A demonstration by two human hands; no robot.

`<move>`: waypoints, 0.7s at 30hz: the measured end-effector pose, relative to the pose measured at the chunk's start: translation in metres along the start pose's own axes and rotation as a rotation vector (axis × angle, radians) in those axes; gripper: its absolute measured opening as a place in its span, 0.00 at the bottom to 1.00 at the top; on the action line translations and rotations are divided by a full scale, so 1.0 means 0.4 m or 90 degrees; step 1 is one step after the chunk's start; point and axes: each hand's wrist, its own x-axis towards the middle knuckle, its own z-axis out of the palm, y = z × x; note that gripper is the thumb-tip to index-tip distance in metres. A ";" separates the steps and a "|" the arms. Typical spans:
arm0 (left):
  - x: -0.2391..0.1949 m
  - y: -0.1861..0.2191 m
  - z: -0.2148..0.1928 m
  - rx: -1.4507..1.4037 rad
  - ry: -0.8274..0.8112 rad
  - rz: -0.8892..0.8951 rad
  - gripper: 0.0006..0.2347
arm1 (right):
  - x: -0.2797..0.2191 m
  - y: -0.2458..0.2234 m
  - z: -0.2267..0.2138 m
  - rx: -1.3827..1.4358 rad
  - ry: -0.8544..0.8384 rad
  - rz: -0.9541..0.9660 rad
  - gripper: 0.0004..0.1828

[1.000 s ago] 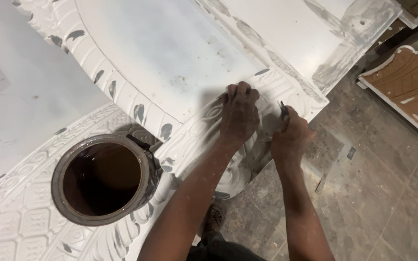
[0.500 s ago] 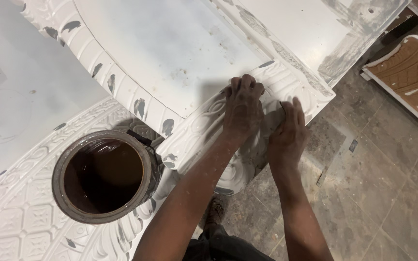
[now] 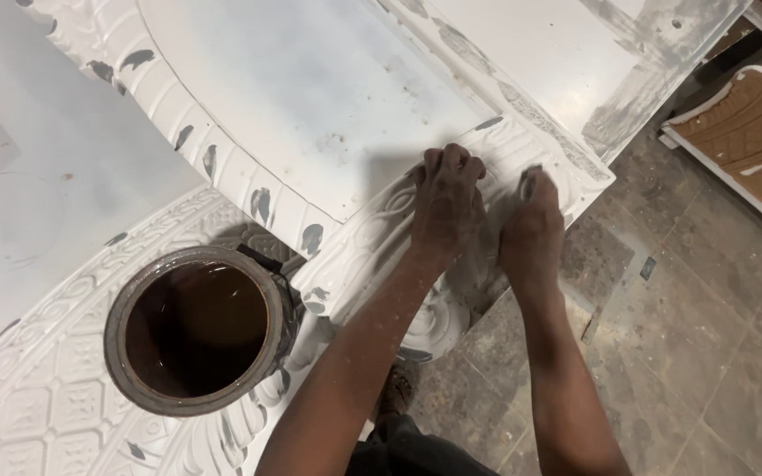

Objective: The person sands the surface of an intricately carved white wooden headboard using a sanding block. They rub the block across the raised and recessed parts of the furniture carvings while standing in a workshop.

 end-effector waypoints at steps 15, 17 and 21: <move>-0.001 -0.002 0.014 -0.016 0.026 0.020 0.11 | -0.004 0.081 -0.066 0.069 -0.087 -0.104 0.20; -0.006 -0.010 0.019 0.003 0.014 0.015 0.10 | -0.032 0.091 -0.082 0.051 -0.097 -0.090 0.20; 0.003 -0.013 0.015 -0.012 0.032 0.025 0.10 | -0.108 0.067 -0.137 0.014 -0.135 0.050 0.21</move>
